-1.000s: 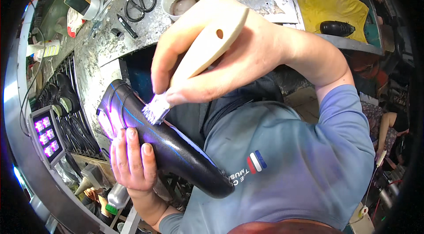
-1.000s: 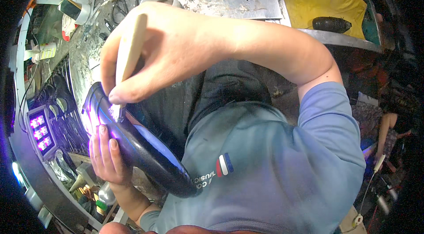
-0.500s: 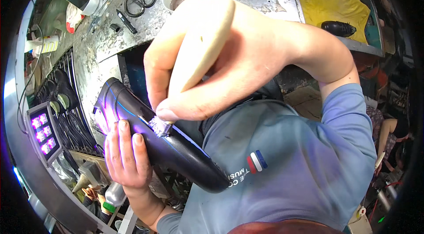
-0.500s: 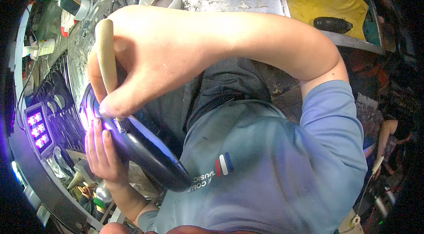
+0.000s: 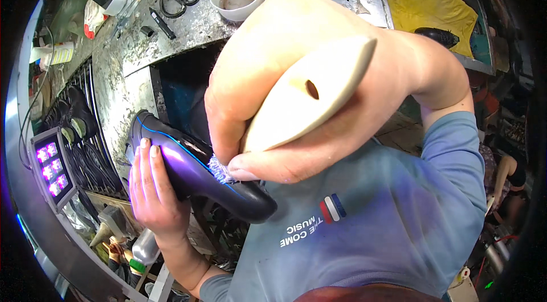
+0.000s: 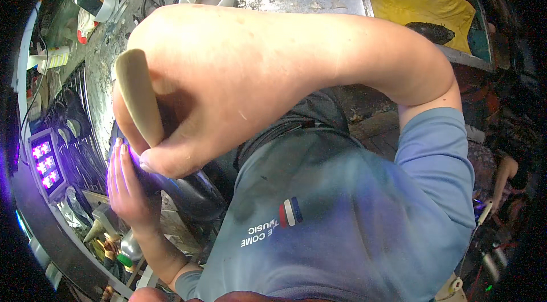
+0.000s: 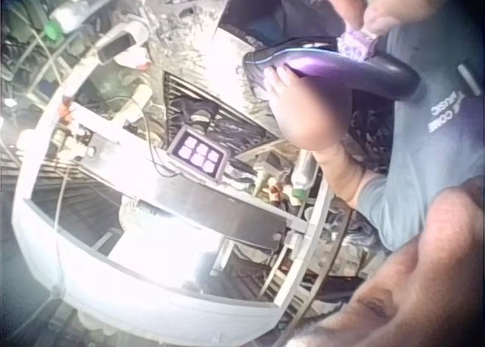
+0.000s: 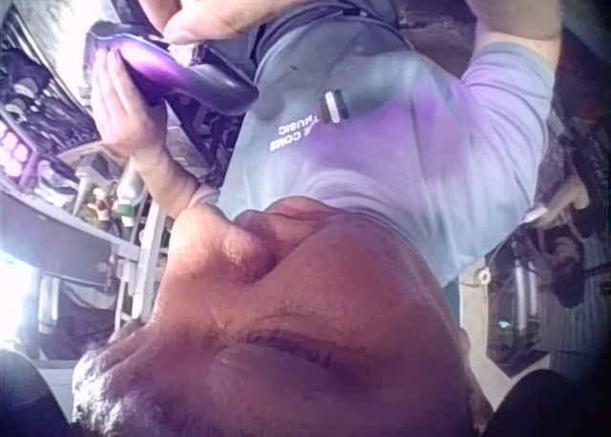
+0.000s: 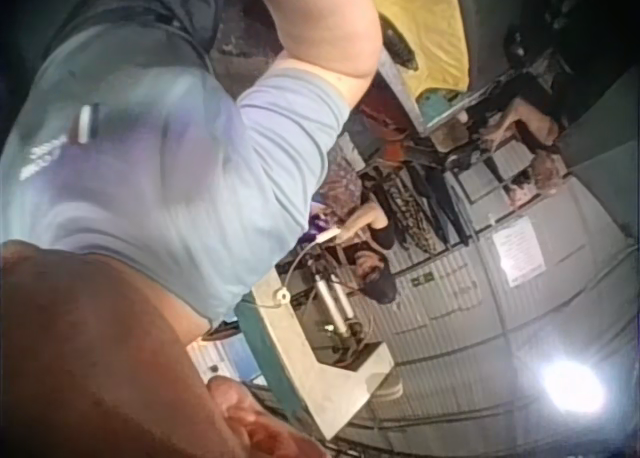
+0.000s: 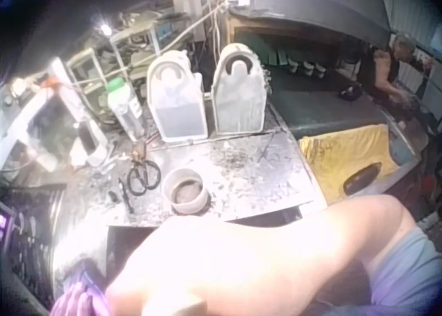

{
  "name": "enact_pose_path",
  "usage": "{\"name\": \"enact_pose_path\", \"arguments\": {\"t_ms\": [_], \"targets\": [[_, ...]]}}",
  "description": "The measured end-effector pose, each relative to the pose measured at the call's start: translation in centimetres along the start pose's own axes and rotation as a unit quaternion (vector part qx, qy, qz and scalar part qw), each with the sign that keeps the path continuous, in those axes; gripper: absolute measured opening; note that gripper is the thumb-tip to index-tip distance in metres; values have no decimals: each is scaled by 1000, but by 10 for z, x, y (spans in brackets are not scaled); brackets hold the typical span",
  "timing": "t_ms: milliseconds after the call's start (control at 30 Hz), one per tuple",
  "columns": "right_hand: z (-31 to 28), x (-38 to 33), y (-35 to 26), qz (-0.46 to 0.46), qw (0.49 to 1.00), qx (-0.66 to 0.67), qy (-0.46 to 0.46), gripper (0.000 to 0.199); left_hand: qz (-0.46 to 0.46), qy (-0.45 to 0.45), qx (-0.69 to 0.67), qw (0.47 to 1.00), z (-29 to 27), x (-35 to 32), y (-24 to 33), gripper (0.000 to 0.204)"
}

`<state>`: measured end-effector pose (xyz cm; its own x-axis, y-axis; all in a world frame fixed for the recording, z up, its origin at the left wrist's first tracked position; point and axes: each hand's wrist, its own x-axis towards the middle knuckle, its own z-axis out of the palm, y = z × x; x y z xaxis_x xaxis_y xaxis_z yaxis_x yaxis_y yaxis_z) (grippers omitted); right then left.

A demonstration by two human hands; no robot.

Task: The person paints the sole of a black shoe with a white substance using a brush. They repeatedly dip the brush into a small container and apply the substance to the shoe's sole, focusing on the edges and surface.

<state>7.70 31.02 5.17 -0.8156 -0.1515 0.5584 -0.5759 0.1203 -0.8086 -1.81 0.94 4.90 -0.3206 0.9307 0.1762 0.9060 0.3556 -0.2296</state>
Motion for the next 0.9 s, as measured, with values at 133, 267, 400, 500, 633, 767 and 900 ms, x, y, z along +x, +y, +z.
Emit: {"name": "enact_pose_path", "arguments": {"t_ms": [133,267,400,500,633,767,900], "targets": [[-4,1,-7,-37,998,-44,-18,10,-29,2,-25,999,6,-5,-1,54],[-2,-2,-7,-79,995,-60,17,8,-61,-17,-64,996,5,-7,-2,66],[-5,-7,-13,-80,993,-85,-4,9,-119,-45,-102,987,6,-15,-1,75],[-11,-12,-18,-88,991,-102,-6,9,-158,-59,-153,974,7,-16,1,80],[-13,-12,-23,-97,988,-117,-12,10,-193,-73,-199,958,8,-19,3,79],[-8,-3,-24,-107,987,-123,-13,11,-213,-61,-257,941,-3,-10,14,62],[-5,-3,-15,-131,982,-133,-1,12,-221,-37,-343,912,-2,-4,26,44]]}}
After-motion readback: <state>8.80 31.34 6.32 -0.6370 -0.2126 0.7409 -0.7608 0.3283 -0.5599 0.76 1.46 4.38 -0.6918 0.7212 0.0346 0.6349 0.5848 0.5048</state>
